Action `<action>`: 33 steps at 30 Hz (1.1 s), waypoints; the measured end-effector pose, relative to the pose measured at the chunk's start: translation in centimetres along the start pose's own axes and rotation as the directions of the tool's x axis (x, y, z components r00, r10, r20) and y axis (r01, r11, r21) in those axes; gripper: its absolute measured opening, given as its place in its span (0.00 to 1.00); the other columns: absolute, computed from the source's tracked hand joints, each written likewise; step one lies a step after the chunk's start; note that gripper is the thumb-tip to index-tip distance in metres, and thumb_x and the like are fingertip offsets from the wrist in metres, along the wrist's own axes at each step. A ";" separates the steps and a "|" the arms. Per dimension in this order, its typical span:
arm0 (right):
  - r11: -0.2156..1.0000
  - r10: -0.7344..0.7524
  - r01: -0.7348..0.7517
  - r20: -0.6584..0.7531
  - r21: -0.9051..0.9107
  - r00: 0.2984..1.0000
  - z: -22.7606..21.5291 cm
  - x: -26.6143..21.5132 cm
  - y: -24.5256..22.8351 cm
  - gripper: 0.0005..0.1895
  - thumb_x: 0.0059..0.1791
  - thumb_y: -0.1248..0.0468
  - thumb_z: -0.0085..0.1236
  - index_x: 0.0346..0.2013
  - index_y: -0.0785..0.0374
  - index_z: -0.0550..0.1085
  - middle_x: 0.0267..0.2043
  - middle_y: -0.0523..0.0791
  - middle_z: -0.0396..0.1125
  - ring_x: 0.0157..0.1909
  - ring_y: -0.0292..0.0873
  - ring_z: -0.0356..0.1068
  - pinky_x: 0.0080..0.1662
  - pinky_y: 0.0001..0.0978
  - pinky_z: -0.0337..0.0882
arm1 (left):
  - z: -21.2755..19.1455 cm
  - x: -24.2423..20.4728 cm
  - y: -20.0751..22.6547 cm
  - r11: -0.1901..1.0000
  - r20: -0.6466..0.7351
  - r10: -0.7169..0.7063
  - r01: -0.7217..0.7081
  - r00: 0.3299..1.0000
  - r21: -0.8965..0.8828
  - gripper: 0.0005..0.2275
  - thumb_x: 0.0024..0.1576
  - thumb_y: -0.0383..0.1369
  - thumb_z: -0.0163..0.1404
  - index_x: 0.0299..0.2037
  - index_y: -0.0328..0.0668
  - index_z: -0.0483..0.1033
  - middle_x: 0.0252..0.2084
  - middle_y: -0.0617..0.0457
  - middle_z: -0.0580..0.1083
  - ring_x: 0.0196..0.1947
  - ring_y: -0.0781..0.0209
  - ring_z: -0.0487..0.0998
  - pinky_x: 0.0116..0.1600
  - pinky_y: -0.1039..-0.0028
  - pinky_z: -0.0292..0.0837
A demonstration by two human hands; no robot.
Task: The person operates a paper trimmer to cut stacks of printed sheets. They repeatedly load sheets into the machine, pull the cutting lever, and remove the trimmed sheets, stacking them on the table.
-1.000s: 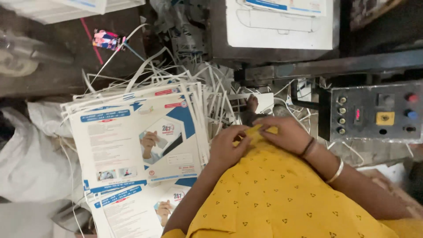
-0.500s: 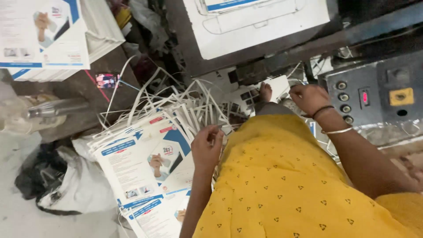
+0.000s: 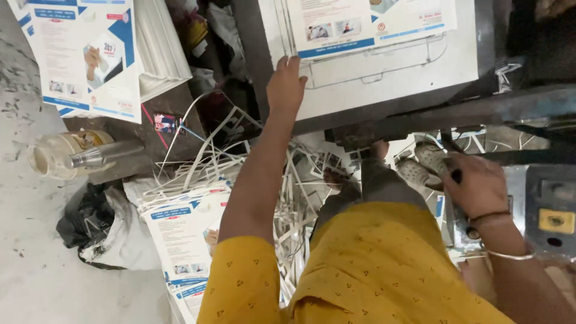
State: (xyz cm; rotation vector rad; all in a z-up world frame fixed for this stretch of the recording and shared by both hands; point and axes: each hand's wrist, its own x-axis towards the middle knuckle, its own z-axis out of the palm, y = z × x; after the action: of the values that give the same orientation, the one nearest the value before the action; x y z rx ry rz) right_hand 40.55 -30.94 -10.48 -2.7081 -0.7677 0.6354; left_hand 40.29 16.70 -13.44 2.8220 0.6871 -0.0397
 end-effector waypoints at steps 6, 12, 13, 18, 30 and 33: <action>1.000 0.007 -0.003 -0.124 0.031 0.992 1.3 -0.7 6.9 0.25 0.51 0.50 0.62 0.59 0.58 0.76 0.49 0.52 0.74 0.55 0.53 0.74 0.59 0.46 0.70 | 6.2 6.6 0.3 0.986 0.128 -0.085 0.065 0.988 0.155 0.10 0.62 0.26 0.47 0.53 0.39 0.71 0.39 0.37 0.78 0.40 0.39 0.81 0.43 0.52 0.76; 0.989 0.064 -0.053 -0.077 0.136 0.995 0.6 0.0 7.1 0.20 0.52 0.49 0.60 0.55 0.54 0.78 0.49 0.49 0.76 0.51 0.52 0.75 0.57 0.43 0.71 | 2.8 4.5 1.6 0.980 0.217 -0.040 -0.004 0.975 0.200 0.05 0.62 0.26 0.45 0.46 0.37 0.73 0.38 0.38 0.77 0.43 0.39 0.81 0.45 0.51 0.76; 0.988 0.071 -0.060 -0.078 0.140 0.994 0.5 0.6 7.2 0.20 0.52 0.49 0.60 0.55 0.54 0.78 0.49 0.49 0.76 0.51 0.52 0.75 0.57 0.43 0.71 | 3.3 4.8 1.3 0.979 0.219 -0.033 -0.012 0.975 0.202 0.05 0.62 0.26 0.45 0.46 0.37 0.73 0.38 0.38 0.77 0.43 0.39 0.81 0.45 0.51 0.76; 0.997 -0.027 0.005 0.275 0.081 0.961 -2.1 2.4 7.5 0.29 0.43 0.43 0.65 0.54 0.50 0.77 0.51 0.46 0.75 0.56 0.50 0.72 0.58 0.45 0.67 | 2.6 4.7 3.1 0.948 0.171 -0.307 0.286 0.936 0.136 0.09 0.61 0.29 0.52 0.49 0.38 0.72 0.43 0.38 0.77 0.45 0.39 0.80 0.49 0.52 0.75; 0.938 -0.046 0.222 0.540 -0.265 0.841 -4.5 2.8 4.4 0.50 0.34 0.42 0.72 0.67 0.45 0.63 0.69 0.43 0.58 0.70 0.48 0.57 0.67 0.49 0.55 | 3.6 -14.2 7.7 0.991 0.021 0.119 -0.117 0.993 -0.059 0.30 0.60 0.45 0.56 0.70 0.43 0.63 0.67 0.39 0.68 0.66 0.38 0.68 0.69 0.54 0.65; 0.895 -0.147 0.325 0.487 -0.304 0.861 -2.3 1.7 5.5 0.51 0.33 0.43 0.71 0.68 0.47 0.61 0.70 0.46 0.57 0.70 0.50 0.55 0.65 0.51 0.55 | 2.8 -20.2 8.2 0.980 0.080 0.167 -0.157 0.983 -0.120 0.32 0.56 0.45 0.57 0.69 0.40 0.64 0.63 0.36 0.69 0.62 0.39 0.70 0.64 0.54 0.67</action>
State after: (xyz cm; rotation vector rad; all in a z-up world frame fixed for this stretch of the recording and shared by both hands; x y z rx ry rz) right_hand 45.38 -34.83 -11.01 -2.7406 -1.4604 1.1888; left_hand 26.19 -0.09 -12.68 2.7378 0.4244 -0.0958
